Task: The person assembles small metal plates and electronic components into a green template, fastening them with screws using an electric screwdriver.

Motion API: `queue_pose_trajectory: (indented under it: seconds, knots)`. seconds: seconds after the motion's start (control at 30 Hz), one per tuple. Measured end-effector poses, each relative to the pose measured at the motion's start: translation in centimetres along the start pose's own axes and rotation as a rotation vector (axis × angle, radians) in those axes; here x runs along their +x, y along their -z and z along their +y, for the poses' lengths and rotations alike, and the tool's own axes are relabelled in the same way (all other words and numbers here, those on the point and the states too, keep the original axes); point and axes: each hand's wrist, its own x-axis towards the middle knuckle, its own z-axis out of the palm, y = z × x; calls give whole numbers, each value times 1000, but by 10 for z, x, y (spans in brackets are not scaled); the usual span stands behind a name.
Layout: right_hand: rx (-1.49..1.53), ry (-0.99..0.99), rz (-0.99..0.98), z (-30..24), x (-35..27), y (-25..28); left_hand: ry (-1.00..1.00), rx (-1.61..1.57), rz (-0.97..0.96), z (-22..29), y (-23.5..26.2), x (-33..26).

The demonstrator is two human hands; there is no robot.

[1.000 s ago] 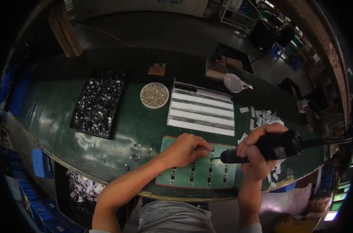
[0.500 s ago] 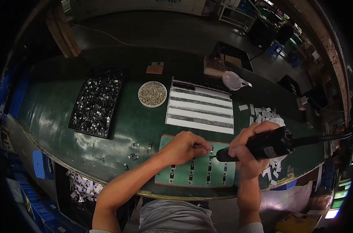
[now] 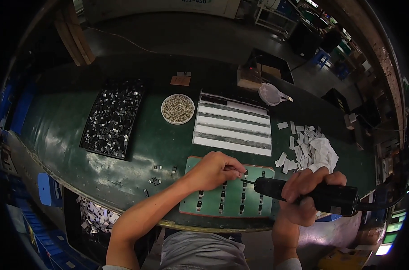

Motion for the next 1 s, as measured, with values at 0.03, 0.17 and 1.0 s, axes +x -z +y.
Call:
queue_pose_trajectory:
  seconds: [0.03,0.17,1.0]
  knots:
    - [5,4,-6,0,0,0,3,-12,2,0,0,0]
    - [8,28,21,4,-2,0,11,1,-5,2,0,0]
    - [81,39,19,3,1,3,-67,90,-35,1,2,-2]
